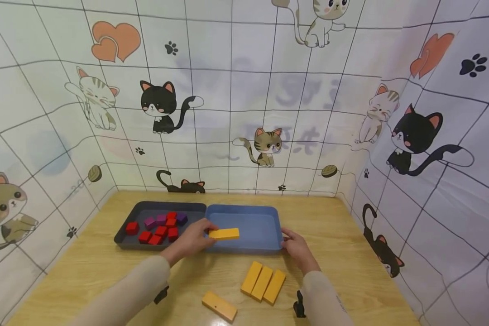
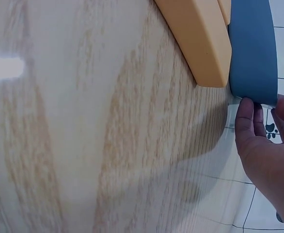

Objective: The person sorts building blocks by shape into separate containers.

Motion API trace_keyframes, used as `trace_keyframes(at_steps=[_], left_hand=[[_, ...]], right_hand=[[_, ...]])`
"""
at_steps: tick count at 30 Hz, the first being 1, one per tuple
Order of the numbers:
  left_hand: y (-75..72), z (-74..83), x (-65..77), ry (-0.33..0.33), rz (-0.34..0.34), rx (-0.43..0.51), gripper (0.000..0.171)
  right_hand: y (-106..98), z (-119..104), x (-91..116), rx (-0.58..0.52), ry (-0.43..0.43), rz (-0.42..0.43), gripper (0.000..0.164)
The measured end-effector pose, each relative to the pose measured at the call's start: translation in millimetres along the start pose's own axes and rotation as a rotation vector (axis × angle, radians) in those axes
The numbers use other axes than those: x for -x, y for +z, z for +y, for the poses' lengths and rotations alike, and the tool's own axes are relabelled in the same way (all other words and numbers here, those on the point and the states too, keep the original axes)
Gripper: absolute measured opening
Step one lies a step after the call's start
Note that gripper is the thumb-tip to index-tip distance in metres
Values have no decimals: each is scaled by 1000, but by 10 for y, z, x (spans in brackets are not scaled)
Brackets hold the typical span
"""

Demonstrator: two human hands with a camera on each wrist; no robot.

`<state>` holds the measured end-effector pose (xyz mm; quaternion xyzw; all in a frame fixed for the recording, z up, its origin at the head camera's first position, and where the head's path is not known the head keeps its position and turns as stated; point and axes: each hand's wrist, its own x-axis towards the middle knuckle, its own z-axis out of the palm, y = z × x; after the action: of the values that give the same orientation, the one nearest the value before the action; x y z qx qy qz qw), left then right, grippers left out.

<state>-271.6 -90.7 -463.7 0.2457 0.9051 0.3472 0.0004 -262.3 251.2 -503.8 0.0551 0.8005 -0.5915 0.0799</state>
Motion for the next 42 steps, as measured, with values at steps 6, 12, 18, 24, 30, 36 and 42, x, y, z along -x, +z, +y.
trace_keyframes(at_steps=[6, 12, 18, 24, 30, 36, 42], left_hand=[[45, -15, -178, 33, -17, -19, 29], [131, -101, -234, 60, -69, -16, 27], [212, -127, -247, 66, -79, -38, 25], [273, -96, -238, 15, -127, -88, 37], [270, -59, -220, 15, -112, -89, 44], [247, -37, -184, 27, -90, -64, 41], [223, -40, -105, 92, -72, -26, 38]], right_hand=[[-20, 12, 2, -1, 12, 7, 54], [-17, 28, -11, -9, 8, 10, 55], [-10, 30, -16, 5, 8, 16, 54], [-8, 35, -18, 10, 16, 21, 54], [-12, 49, -23, 25, 10, 32, 54], [-15, 53, -28, 9, 0, 30, 54], [-5, 48, -15, 5, -5, 24, 53]])
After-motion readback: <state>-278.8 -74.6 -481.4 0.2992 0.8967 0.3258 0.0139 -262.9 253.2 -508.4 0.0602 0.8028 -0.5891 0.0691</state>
